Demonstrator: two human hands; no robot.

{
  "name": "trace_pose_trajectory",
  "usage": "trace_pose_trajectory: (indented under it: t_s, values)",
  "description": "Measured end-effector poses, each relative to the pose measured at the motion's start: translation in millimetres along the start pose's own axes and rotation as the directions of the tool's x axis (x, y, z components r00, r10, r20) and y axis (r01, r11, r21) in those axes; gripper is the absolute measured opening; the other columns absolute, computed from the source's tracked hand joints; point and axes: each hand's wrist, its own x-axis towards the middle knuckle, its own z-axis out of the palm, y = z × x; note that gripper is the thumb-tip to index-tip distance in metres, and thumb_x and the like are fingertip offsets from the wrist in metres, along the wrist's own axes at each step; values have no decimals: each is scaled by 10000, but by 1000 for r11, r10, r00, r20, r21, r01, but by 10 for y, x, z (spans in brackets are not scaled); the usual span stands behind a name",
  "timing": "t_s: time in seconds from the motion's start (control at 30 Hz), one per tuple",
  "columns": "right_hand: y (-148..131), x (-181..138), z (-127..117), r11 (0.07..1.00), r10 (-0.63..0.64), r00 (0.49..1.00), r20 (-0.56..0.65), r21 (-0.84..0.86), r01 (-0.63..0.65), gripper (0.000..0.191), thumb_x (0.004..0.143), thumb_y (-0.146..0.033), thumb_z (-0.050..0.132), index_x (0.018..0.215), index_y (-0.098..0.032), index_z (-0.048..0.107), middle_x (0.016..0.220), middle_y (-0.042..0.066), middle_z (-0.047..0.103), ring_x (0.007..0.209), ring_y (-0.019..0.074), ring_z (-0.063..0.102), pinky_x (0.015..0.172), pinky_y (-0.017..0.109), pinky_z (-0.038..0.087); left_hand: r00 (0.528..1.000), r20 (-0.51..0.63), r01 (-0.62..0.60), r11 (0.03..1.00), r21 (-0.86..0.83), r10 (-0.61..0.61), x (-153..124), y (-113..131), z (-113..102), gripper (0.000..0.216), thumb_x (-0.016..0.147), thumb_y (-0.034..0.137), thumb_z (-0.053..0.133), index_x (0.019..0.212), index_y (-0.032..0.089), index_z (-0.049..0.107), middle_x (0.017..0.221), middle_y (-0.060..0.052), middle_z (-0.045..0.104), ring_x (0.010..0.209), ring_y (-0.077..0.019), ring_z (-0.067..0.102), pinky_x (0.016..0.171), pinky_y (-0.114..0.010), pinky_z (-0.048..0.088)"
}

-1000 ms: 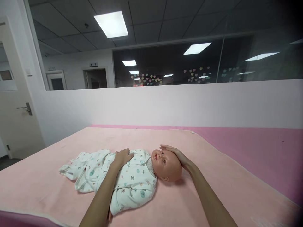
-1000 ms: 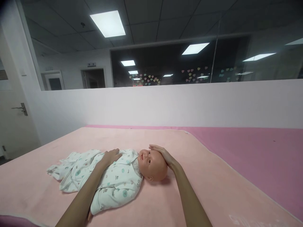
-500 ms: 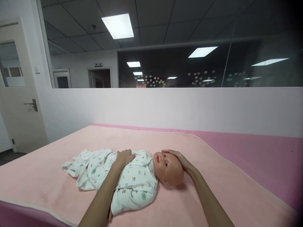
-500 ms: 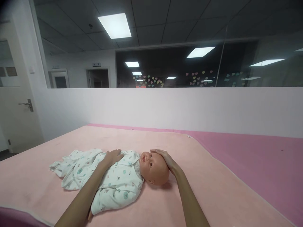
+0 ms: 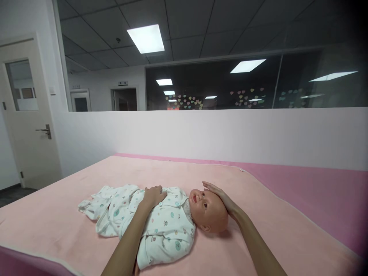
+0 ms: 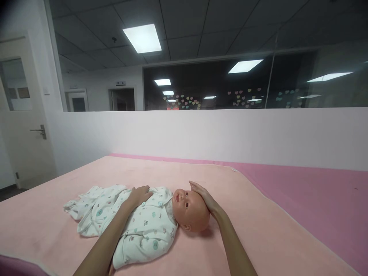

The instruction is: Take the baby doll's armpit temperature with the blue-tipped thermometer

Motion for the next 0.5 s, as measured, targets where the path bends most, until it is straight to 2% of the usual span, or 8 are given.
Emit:
trace_pose_trajectory:
  t_s: [0.1, 0.2, 0.5]
  values:
    - [-63, -69, 43, 999, 35, 994, 104, 13, -36, 431, 733, -506, 511, 925, -134, 616, 1043, 80, 620, 948, 235, 573, 844, 344, 426, 1000, 0, 1, 1000, 0, -1, 8, -4, 7, 350, 789, 383, 290, 926, 188, 546, 1058, -105, 602, 1001, -261, 531, 891, -442, 294]
    - [-131, -136, 84, 999, 30, 987, 156, 32, -35, 422, 738, -509, 505, 789, -107, 624, 831, 79, 668, 817, 229, 607, 783, 336, 436, 1000, -4, -1, 1000, -2, 1, 24, -13, 23, 342, 790, 376, 287, 914, 189, 546, 1038, -103, 608, 990, -259, 534, 894, -450, 292]
    - [-172, -163, 106, 997, -9, 989, 150, 73, -2, 357, 746, -445, 520, 760, -103, 622, 753, 64, 657, 759, 208, 602, 733, 316, 430, 999, -23, -24, 1000, -20, 23, 66, -47, 67, 341, 786, 369, 289, 937, 191, 537, 1035, -109, 606, 984, -262, 528, 887, -485, 290]
